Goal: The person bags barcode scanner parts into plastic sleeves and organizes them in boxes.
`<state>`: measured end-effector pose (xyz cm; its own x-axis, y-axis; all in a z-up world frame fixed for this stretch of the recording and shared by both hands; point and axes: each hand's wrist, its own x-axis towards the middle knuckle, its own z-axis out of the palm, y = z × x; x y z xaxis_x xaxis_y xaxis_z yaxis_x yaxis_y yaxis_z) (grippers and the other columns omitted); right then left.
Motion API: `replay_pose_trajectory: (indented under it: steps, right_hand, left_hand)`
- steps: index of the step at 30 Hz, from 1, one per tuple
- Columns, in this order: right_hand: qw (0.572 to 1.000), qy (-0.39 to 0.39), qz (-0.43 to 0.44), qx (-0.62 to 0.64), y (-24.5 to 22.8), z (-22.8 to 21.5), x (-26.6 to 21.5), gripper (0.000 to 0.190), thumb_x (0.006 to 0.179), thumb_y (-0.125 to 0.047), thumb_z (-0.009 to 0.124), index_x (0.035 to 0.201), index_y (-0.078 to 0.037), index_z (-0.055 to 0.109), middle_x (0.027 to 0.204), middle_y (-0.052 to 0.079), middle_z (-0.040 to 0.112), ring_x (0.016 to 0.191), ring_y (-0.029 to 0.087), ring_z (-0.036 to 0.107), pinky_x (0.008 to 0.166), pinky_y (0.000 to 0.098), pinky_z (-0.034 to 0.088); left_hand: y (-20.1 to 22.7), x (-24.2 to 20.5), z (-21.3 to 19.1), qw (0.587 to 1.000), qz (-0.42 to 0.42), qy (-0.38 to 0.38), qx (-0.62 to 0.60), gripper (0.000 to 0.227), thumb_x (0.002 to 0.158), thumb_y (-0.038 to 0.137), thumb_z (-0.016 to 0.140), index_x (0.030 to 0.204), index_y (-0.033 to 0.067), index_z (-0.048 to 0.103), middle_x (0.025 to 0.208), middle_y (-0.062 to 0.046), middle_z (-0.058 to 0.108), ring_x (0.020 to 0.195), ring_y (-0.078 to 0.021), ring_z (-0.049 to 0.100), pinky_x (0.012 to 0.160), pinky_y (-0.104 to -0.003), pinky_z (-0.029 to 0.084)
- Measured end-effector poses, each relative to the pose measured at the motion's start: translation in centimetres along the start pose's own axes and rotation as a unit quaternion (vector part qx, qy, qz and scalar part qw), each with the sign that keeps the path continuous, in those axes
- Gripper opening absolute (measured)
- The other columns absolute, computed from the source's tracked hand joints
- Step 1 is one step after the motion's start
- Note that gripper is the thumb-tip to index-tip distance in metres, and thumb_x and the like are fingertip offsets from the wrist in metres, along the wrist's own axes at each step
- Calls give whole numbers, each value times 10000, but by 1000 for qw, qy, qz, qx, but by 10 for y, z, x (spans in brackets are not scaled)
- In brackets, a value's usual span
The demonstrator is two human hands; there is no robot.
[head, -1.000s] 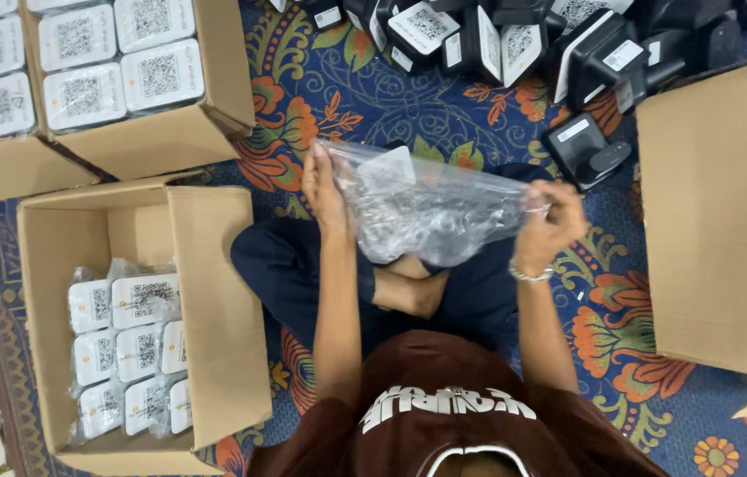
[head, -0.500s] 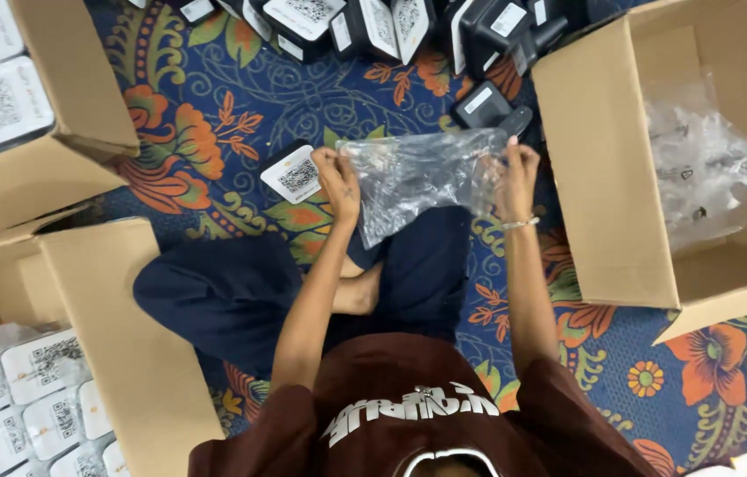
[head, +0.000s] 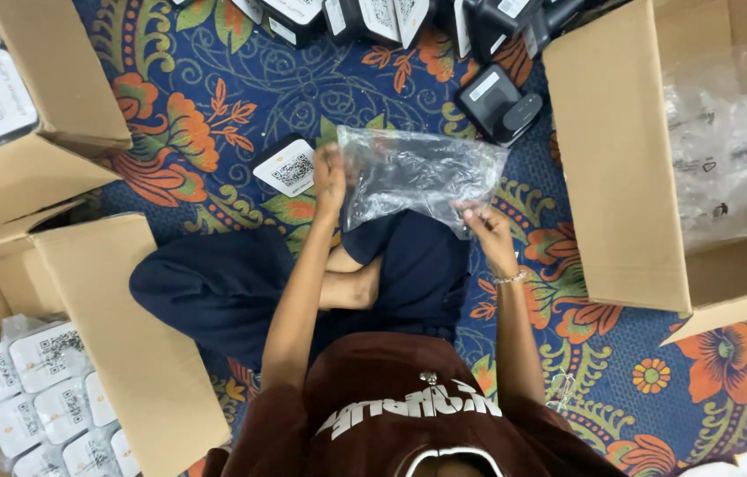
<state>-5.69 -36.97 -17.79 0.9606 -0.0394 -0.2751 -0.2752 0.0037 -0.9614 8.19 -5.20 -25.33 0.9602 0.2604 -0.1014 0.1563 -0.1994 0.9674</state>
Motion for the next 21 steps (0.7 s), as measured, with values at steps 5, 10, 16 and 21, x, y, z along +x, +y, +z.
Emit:
replay_pose_trajectory:
  steps: [5, 10, 16, 21]
  right_hand:
    - [999, 34, 7, -8, 6, 5, 5, 250, 1074, -201, 593, 1151, -16, 742, 993, -47, 701, 860, 27, 558, 774, 224, 433]
    - [987, 100, -67, -105, -4, 16, 8, 255, 1091, -214, 588, 979, -9, 692, 878, -50, 672, 801, 12, 557, 711, 216, 448]
    - [975, 151, -70, -145, 17, -11, 13, 319, 1114, -223, 632, 867, -21, 633, 725, -46, 530, 661, 29, 438, 567, 254, 353]
    - [999, 9, -29, -22, -5, -20, 20, 219, 1056, -228, 623, 1055, -13, 668, 800, 16, 667, 679, 73, 608, 618, 233, 497]
  left_hand:
    - [-5, -63, -38, 918, -346, -137, -137, 462, 983, 549, 513, 1020, 104, 635, 804, -28, 675, 635, -139, 656, 565, -303, 564]
    - [-67, -79, -26, 922, -315, -124, -190, 356, 1040, 403, 613, 953, 59, 584, 753, -40, 539, 618, -161, 552, 557, -350, 511]
    - [18, -52, -60, 973, 198, -28, 113, 258, 1171, 264, 512, 1042, 47, 563, 861, -48, 566, 749, -171, 549, 692, -356, 468]
    - [-42, -56, -67, 987, -45, -139, -62, 129, 1053, 155, 626, 1007, 47, 571, 735, -7, 551, 604, -71, 490, 524, -256, 400]
